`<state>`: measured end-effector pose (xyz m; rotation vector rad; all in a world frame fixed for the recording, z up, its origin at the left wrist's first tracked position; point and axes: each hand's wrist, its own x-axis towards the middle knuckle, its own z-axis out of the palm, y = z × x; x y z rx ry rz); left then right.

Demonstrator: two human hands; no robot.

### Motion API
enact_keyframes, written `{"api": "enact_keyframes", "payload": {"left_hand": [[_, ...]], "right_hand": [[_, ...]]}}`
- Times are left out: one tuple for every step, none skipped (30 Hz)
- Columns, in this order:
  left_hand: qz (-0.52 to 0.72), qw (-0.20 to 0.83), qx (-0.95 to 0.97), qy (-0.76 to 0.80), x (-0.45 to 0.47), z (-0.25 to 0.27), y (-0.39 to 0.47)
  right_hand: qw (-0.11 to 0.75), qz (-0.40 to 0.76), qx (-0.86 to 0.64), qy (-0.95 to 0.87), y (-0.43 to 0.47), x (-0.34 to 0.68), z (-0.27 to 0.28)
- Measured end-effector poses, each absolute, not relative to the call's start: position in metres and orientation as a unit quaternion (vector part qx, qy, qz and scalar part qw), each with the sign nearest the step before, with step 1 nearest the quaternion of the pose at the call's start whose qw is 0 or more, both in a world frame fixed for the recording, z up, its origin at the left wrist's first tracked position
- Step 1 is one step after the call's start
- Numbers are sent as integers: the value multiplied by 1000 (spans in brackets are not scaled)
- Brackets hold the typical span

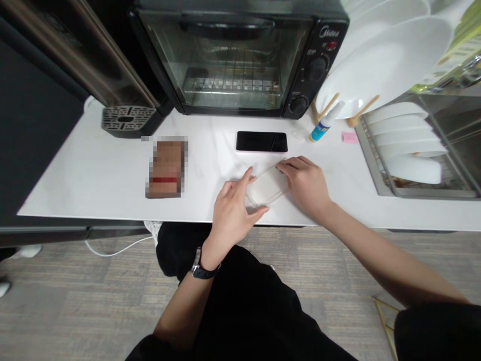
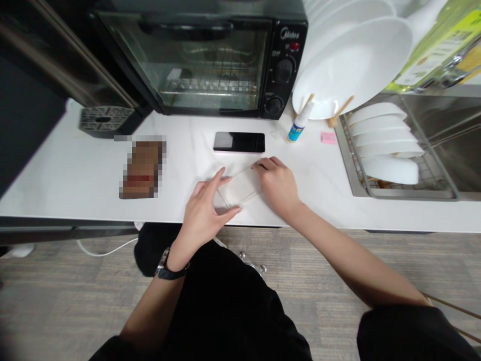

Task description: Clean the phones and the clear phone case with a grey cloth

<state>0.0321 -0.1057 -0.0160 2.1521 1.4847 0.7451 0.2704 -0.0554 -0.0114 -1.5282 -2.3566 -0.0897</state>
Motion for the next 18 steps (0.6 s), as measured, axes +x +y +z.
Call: {"api": "enact_keyframes", "payload": {"left_hand": [[268, 209, 774, 534, 32, -16, -105], [269, 207, 774, 534, 32, -17, -105], [271, 206, 774, 534, 32, -17, -105], [272, 204, 775, 533, 32, -18, -105], [273, 204, 775, 532, 32, -18, -105], [274, 204, 775, 531, 32, -19, -104], [274, 206, 775, 530, 32, -19, -104], [273, 209, 775, 530, 32, -20, -104], [272, 212, 774, 531, 32, -20, -104], [271, 215, 772, 533, 32, -21, -104], [271, 218, 770, 535, 32, -22, -104], [270, 221, 767, 539, 32, -22, -104], [269, 223, 764, 542, 31, -23, -104], [269, 225, 761, 546, 31, -23, -104], [267, 227, 760, 548, 31, -23, -104], [267, 229, 759, 548, 31, -24, -104], [267, 230, 759, 548, 31, -24, -104], [269, 229, 759, 546, 30, -25, -104]], "right_hand": [[170, -24, -533, -829, -57, 267, -11], [172, -18, -528, -832, -59, 264, -11], [171, -11, -522, -836, -62, 259, -10], [168, -4, -515, -840, -65, 254, -10], [164, 3, -509, -845, -68, 249, -10], [161, 11, -501, -850, -71, 243, -10], [161, 20, -492, -855, -74, 237, -10], [165, 31, -480, -861, -77, 232, -10], [170, 45, -464, -868, -79, 227, -10], [176, 61, -446, -876, -81, 223, -10], [180, 78, -427, -883, -82, 221, -9], [183, 94, -410, -889, -84, 220, -8], [184, 109, -394, -894, -85, 220, -6], [183, 124, -381, -898, -86, 221, -5], [180, 137, -372, -900, -87, 223, -3], [178, 148, -366, -902, -89, 226, -1], [176, 157, -362, -902, -91, 230, 1], [174, 162, -360, -902, -94, 234, 2]]}}
